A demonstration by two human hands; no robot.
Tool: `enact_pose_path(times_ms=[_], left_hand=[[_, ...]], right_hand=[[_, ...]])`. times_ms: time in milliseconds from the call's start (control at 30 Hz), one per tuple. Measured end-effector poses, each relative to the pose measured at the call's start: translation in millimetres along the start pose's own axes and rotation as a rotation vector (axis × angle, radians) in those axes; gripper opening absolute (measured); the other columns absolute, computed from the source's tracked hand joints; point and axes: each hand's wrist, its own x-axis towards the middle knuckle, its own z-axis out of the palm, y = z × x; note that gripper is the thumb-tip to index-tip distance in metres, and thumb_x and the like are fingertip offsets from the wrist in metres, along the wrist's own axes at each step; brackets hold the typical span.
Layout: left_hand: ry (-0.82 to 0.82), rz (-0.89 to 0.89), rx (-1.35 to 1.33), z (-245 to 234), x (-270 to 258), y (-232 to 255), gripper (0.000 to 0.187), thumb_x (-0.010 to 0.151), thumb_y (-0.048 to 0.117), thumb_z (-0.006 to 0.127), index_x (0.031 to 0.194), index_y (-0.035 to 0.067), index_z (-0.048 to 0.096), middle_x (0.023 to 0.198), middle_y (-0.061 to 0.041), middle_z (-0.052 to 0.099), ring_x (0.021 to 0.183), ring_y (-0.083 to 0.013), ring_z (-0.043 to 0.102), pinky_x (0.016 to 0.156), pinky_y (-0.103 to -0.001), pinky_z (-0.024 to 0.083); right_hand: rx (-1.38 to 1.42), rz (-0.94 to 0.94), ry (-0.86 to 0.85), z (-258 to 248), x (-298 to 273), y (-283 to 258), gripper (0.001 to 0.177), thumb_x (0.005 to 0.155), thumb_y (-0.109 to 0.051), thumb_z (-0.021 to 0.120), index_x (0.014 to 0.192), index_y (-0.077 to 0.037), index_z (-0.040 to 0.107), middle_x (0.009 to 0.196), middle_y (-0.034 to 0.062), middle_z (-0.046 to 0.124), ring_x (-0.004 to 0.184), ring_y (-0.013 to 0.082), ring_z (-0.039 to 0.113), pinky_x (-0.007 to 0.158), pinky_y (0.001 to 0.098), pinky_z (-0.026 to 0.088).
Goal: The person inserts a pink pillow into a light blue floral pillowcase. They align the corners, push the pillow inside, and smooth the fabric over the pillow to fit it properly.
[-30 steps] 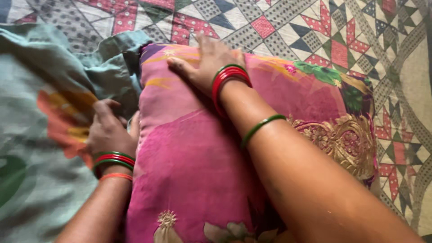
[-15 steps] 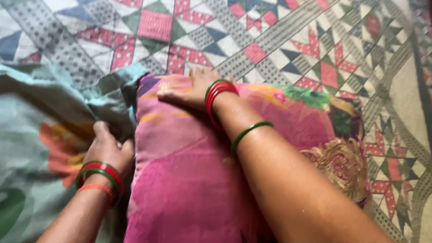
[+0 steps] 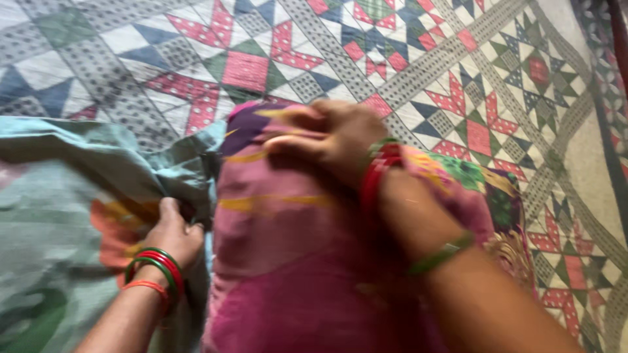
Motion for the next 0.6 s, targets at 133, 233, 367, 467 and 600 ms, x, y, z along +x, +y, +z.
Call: enact_pose_path(times_ms=[133,233,367,467,600], left_hand=[[-0.043,0.033,-0.09,-3.3,-5.0,-0.8,0.04,0.088,0.023,0.067,0.12,0.01,0.048,0.087,-0.018,0.069,0.088,-0.0406,0.071,0.084,-0.051,0.053],[-0.029,0.066,-0.09,-2.0,-3.2,-6.6,0.038,0.088,0.023,0.067,0.119,0.009,0.05,0.086,-0.016,0.068,0.084,-0.0361,0.07,0.082,-0.048,0.053],[-0.078,0.091,-0.218,-0.7,6.3,-13.4,0.035,0.089,0.023,0.066,0.117,0.007,0.054,0.083,-0.013,0.067,0.075,-0.0261,0.067,0.074,-0.041,0.054],[-0.043,0.087,-0.373,0.3,3.5,-20.2,0.027,0.09,0.02,0.066,0.111,0.004,0.06,0.082,-0.007,0.065,0.072,-0.0165,0.059,0.068,-0.035,0.051],[-0.095,0.028,-0.778,-0.6,3.8,-28.6,0.018,0.1,0.016,0.056,0.109,0.004,0.065,0.081,-0.003,0.061,0.07,-0.0143,0.052,0.063,-0.033,0.045]], right_hand=[[0.154,-0.085,0.097,-55.7,-12.2,-5.3,0.046,0.08,-0.041,0.087,0.107,-0.006,0.075,0.099,0.0077,0.08,0.087,0.0155,0.08,0.079,0.0289,0.063],[0.181,-0.167,0.161,-69.1,-15.6,-8.2,0.044,0.086,-0.042,0.085,0.11,-0.008,0.075,0.103,0.0062,0.08,0.092,0.0156,0.081,0.082,0.0299,0.062],[0.042,-0.21,0.284,-18.5,-11.5,-18.8,0.056,0.077,-0.059,0.083,0.103,-0.01,0.075,0.099,0.0093,0.077,0.093,0.0251,0.076,0.084,0.0398,0.06],[-0.202,-0.132,0.201,20.2,4.1,-22.4,0.066,0.074,-0.071,0.078,0.11,-0.016,0.072,0.108,0.0098,0.071,0.105,0.0325,0.065,0.094,0.0508,0.046],[-0.198,-0.135,0.133,59.9,3.5,-15.2,0.068,0.078,-0.063,0.077,0.128,-0.019,0.063,0.119,0.0115,0.062,0.113,0.0324,0.057,0.097,0.0512,0.04]])
